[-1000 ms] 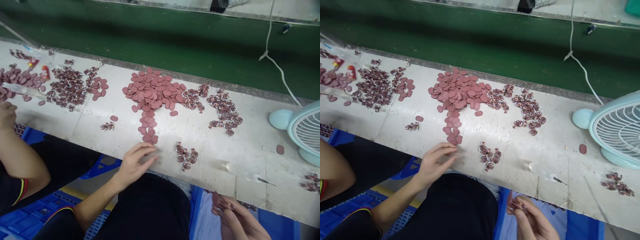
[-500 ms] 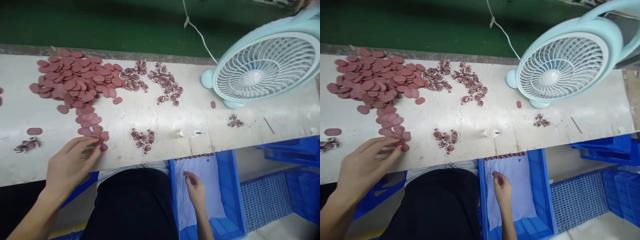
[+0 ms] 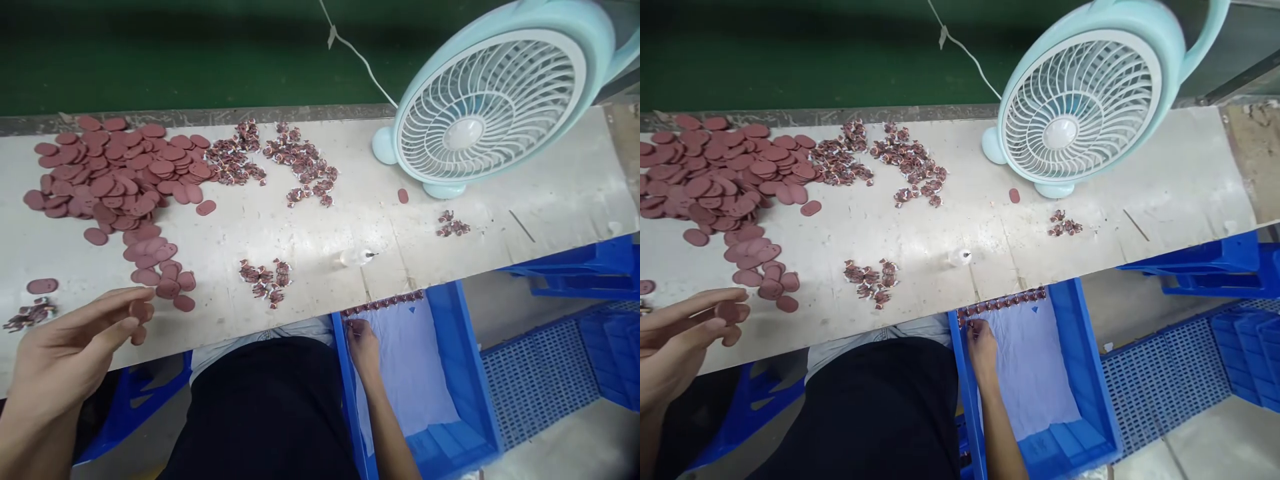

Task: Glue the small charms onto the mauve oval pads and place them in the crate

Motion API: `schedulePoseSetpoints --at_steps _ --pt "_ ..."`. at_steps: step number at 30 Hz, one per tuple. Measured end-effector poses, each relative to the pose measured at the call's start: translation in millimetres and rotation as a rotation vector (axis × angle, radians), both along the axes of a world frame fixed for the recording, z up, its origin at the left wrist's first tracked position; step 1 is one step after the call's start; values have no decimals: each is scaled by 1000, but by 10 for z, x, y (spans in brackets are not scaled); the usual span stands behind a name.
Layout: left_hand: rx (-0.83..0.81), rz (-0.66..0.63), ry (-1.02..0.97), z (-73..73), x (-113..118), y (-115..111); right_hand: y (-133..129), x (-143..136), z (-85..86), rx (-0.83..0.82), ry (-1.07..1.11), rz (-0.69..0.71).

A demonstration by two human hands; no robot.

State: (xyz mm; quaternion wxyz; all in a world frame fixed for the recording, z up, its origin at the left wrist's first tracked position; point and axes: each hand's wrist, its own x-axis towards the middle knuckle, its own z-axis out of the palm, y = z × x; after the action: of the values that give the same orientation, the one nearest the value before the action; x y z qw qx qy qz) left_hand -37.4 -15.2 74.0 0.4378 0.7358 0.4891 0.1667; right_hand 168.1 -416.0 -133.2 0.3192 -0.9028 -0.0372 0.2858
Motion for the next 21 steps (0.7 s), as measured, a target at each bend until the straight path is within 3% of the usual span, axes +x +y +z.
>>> schedulePoseSetpoints --at_steps 3,7,12,14,17,21 --pt "-203 113 -227 18 21 -36 54 5 107 37 -9 3" --pt "-316 199 -298 18 47 -50 139 9 226 56 11 -20" --pt "-476 212 -335 26 50 -58 218 66 248 35 62 -127" --pt "-538 185 -362 16 17 -65 227 101 334 45 68 -210" --pt "-668 144 -414 -43 -37 -116 276 134 680 151 74 -334" --pt "-939 51 -569 -138 69 -349 576 163 1350 486 204 -392"
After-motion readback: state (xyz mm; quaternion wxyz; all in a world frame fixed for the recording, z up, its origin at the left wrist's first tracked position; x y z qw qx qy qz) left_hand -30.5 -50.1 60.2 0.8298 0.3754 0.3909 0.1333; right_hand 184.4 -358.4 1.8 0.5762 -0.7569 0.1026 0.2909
